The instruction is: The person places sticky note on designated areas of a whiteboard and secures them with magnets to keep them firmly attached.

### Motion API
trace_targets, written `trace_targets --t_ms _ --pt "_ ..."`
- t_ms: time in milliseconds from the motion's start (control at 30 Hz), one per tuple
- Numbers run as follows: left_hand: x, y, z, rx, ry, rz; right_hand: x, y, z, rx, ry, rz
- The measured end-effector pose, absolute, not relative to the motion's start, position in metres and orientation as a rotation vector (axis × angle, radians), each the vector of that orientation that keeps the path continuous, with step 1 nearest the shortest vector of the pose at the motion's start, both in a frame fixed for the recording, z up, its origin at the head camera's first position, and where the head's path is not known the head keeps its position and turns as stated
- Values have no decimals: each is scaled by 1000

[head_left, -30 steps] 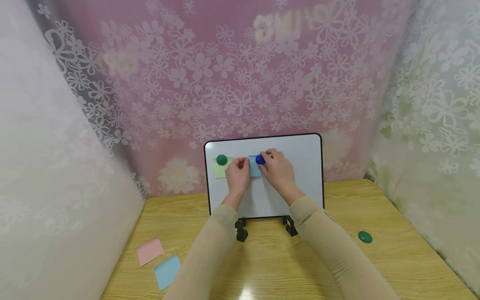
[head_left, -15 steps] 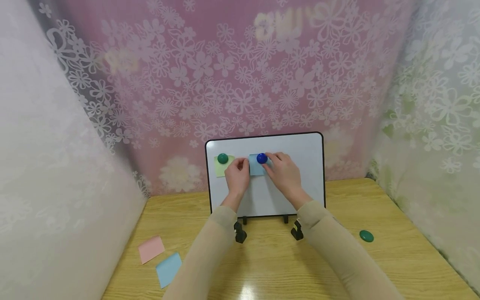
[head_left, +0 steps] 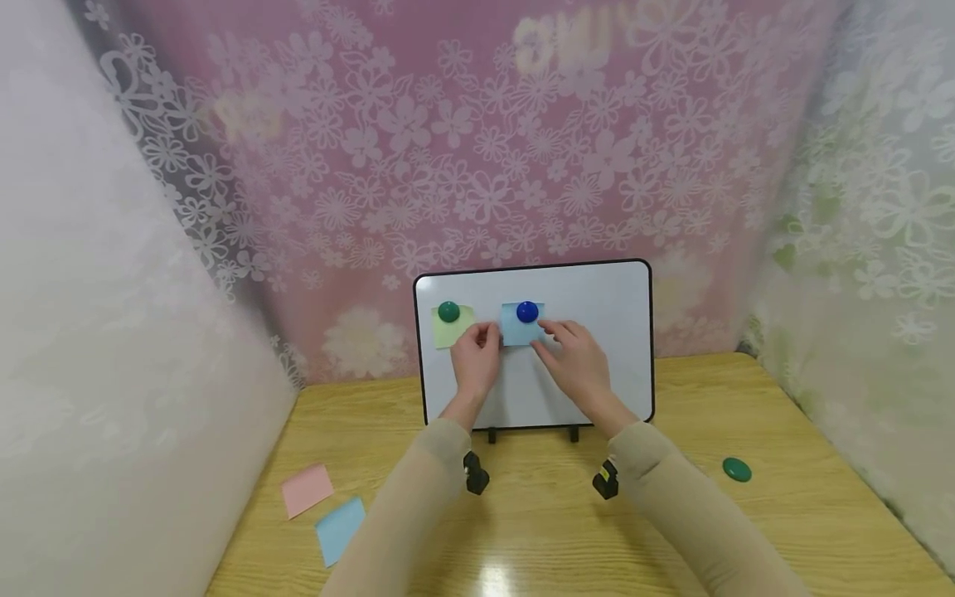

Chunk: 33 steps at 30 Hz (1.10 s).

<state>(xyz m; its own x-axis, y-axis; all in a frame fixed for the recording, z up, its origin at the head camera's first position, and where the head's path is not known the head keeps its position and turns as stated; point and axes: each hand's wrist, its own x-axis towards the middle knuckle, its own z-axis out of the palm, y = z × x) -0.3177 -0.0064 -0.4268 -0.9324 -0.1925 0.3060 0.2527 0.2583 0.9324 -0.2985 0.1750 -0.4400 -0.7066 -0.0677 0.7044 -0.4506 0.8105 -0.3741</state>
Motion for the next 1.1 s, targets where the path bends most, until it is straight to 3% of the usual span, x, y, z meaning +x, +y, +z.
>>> trace_targets --t_ms 1100 --pt "-281 -6 -465 -201 -2254 -1823 -272 184 -470 473 -2304 935"
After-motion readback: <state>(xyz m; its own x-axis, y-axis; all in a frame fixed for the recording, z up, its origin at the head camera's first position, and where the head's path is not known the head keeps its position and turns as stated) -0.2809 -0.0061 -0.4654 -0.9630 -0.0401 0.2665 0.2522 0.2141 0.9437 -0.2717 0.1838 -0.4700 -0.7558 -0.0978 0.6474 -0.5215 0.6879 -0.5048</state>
